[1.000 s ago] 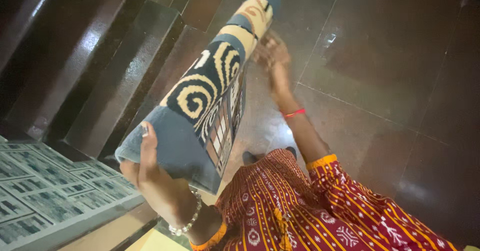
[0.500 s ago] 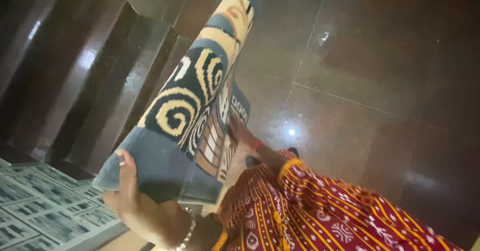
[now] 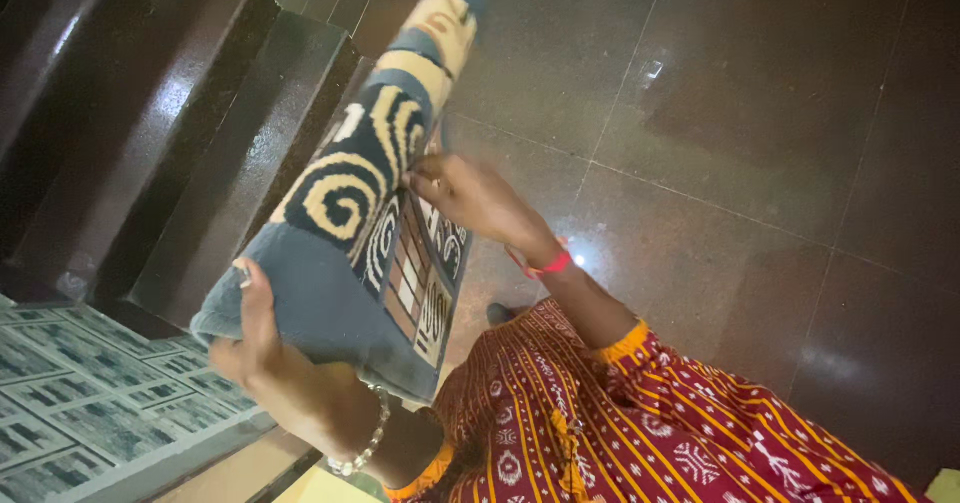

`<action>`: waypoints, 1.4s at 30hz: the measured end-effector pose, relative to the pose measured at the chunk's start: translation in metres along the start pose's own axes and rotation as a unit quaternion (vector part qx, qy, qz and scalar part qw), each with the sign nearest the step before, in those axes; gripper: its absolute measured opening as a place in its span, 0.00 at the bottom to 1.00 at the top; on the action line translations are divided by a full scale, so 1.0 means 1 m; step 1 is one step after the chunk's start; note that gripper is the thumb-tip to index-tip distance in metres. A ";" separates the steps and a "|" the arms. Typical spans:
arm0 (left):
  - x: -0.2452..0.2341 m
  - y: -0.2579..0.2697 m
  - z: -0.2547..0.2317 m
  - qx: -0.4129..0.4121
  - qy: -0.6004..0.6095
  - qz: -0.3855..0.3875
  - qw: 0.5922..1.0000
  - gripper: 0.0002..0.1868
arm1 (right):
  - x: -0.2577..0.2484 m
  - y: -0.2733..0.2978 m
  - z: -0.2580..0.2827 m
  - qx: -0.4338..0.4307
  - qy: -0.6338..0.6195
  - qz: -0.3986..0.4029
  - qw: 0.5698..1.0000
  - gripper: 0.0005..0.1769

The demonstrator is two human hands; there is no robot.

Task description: The person picks up a mat from the floor, carries it to a set of stairs, and rolls it up by hand.

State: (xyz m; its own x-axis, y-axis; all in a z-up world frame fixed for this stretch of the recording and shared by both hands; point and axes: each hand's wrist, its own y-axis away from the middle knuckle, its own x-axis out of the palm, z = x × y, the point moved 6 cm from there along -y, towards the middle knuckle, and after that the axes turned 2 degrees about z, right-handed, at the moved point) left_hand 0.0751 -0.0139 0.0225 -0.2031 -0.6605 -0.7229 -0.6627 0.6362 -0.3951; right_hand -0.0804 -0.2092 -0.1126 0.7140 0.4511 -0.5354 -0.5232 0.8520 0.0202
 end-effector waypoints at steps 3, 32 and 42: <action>0.001 0.000 0.001 0.029 0.058 -0.033 0.997 0.35 | -0.031 0.025 0.047 -0.117 -0.244 -0.009 0.963 0.21; 0.046 -0.001 -0.010 -0.247 0.447 0.122 0.851 0.15 | -0.120 0.003 0.000 -0.204 0.015 -0.077 0.976 0.61; 0.058 -0.007 -0.015 -0.167 0.431 0.178 0.869 0.14 | -0.124 0.019 -0.075 -0.188 0.100 -0.237 0.948 0.31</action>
State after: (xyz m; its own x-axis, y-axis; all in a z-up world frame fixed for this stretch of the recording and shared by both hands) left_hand 0.0565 -0.0627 -0.0083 -0.8070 -0.5903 -0.0153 -0.5901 0.8052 0.0579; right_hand -0.2140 -0.2685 -0.1087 0.8278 -0.0490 -0.5589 -0.3217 0.7746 -0.5445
